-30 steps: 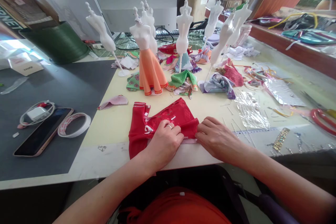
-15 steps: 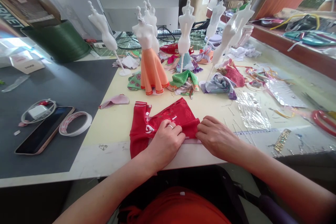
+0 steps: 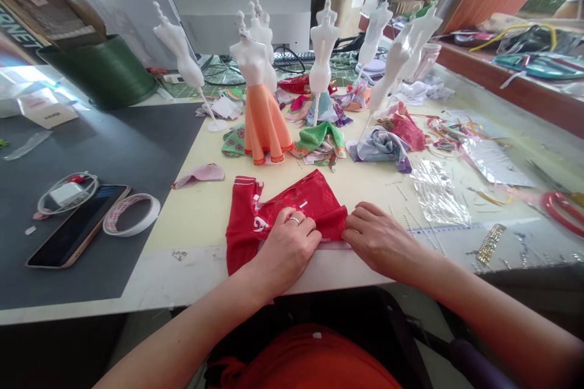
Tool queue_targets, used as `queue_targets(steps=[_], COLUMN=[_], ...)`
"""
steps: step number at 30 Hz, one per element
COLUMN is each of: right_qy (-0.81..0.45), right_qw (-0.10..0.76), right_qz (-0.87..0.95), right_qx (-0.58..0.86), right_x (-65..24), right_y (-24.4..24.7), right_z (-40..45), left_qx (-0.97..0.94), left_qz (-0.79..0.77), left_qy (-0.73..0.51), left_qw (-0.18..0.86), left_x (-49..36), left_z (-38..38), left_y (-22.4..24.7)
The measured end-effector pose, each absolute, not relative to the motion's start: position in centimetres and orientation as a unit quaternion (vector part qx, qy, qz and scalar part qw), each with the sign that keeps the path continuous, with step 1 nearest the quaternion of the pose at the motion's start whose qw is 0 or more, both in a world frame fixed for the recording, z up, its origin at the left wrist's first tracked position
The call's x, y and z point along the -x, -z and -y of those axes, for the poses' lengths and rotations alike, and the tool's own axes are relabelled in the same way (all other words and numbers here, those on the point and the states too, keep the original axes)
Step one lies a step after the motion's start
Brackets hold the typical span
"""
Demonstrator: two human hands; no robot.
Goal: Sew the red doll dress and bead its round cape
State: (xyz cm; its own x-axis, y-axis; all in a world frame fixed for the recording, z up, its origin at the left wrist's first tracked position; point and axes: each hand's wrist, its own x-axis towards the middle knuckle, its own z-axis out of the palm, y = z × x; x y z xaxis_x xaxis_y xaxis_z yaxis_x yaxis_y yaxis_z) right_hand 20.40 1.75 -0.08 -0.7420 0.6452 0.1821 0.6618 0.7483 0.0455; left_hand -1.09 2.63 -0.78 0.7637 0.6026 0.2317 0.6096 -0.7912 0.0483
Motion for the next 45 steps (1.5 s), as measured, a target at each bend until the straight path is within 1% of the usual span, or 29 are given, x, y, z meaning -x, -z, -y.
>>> queue_targets(steps=[5, 9, 15, 24, 28, 34, 40, 45], right_qy=[0.045, 0.011, -0.032, -0.040, -0.050, -0.026, -0.017, -0.016], right_qw=[0.078, 0.077, 0.103, 0.136, 0.132, 0.123, 0.102, 0.079], right_qz=[0.930, 0.926, 0.912, 0.899, 0.901, 0.909, 0.925, 0.925], right_qx=[0.356, 0.370, 0.397, 0.414, 0.411, 0.398, 0.365, 0.371], right_x=[-20.5, -20.8, -21.7, -23.0, -23.0, -21.8, -21.0, -21.4], right_y=[-0.2, -0.4, -0.2, 0.3, 0.3, -0.3, -0.1, -0.2], right_z=[-1.6, -1.2, -0.8, -0.5, -0.1, -0.2, -0.8, -0.7], left_qx=[0.940, 0.942, 0.943, 0.943, 0.943, 0.943, 0.942, 0.942], left_qz=[0.319, 0.314, 0.309, 0.310, 0.310, 0.308, 0.310, 0.308], left_qy=[0.121, 0.120, 0.119, 0.117, 0.116, 0.122, 0.123, 0.126], left_qw=[0.019, 0.017, 0.020, 0.024, 0.025, 0.031, 0.038, 0.041], left_x=[1.2, 1.2, 1.2, 1.2, 1.2, 1.2, 1.3, 1.2], left_z=[-2.7, -2.6, -2.7, -2.6, -2.6, -2.6, -2.6, -2.6], left_y=[1.0, 1.1, 1.1, 1.0, 1.2, 1.3, 1.5, 1.6])
